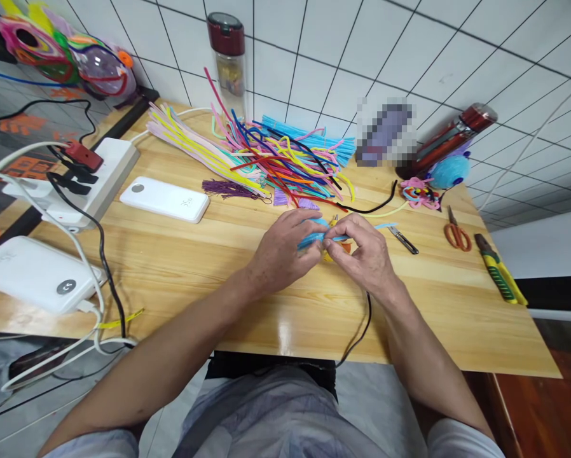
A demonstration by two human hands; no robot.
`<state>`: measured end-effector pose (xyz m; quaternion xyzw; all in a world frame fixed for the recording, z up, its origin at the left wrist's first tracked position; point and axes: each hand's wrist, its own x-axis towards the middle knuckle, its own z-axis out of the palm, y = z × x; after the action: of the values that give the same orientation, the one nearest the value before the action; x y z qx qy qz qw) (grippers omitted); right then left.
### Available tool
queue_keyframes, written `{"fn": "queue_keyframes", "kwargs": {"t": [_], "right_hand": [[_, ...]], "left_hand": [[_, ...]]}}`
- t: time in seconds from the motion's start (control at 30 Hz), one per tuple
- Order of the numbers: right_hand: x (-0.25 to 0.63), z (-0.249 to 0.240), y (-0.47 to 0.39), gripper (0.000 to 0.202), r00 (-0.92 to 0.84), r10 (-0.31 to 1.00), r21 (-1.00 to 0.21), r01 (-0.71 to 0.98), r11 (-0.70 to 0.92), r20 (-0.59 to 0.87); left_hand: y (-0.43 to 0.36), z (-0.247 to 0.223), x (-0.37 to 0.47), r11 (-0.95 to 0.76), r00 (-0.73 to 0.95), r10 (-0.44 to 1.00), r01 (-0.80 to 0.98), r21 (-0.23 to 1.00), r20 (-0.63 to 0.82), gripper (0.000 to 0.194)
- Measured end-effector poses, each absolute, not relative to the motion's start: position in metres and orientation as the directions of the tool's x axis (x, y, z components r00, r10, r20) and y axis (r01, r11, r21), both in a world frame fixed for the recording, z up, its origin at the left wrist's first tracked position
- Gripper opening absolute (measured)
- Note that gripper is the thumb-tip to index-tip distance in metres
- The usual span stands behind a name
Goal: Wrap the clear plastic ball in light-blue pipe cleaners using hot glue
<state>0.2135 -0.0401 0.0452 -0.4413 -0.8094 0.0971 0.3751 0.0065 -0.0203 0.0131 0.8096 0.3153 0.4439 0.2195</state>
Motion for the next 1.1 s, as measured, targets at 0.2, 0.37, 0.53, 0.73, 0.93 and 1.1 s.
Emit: {"fn": "queue_keyframes", "kwargs": {"t": [0.2,0.37,0.53,0.73,0.93,1.1], "right_hand": [[0.215,0.044,-0.039,0.008,-0.319,0.801,-0.499,0.649,0.575,0.508],[0.219,0.041,-0.038,0.007,-0.302,0.806,-0.526,0.632,0.569,0.509],[0.222,0.038,-0.036,0.006,-0.26,0.834,-0.58,0.618,0.531,0.486],[0.226,0.037,-0.032,0.005,-0.237,0.873,-0.657,0.583,0.478,0.425],[0.227,0.036,-0.03,0.005,-0.235,0.87,-0.65,0.587,0.483,0.433],[0.226,0.034,-0.03,0.006,-0.242,0.851,-0.627,0.589,0.51,0.466]], "left_hand": [[-0.017,0.008,0.008,-0.677,0.357,0.734,0.328,0.658,0.577,0.019],[-0.016,0.007,0.008,-0.672,0.331,0.741,0.353,0.651,0.584,0.02],[-0.016,0.008,0.009,-0.67,0.324,0.742,0.358,0.65,0.586,0.021],[-0.015,0.008,0.008,-0.661,0.333,0.75,0.352,0.663,0.571,0.021],[-0.013,0.009,0.007,-0.662,0.348,0.749,0.347,0.665,0.564,0.023],[-0.011,0.004,0.008,-0.649,0.355,0.76,0.368,0.665,0.545,0.037]]}}
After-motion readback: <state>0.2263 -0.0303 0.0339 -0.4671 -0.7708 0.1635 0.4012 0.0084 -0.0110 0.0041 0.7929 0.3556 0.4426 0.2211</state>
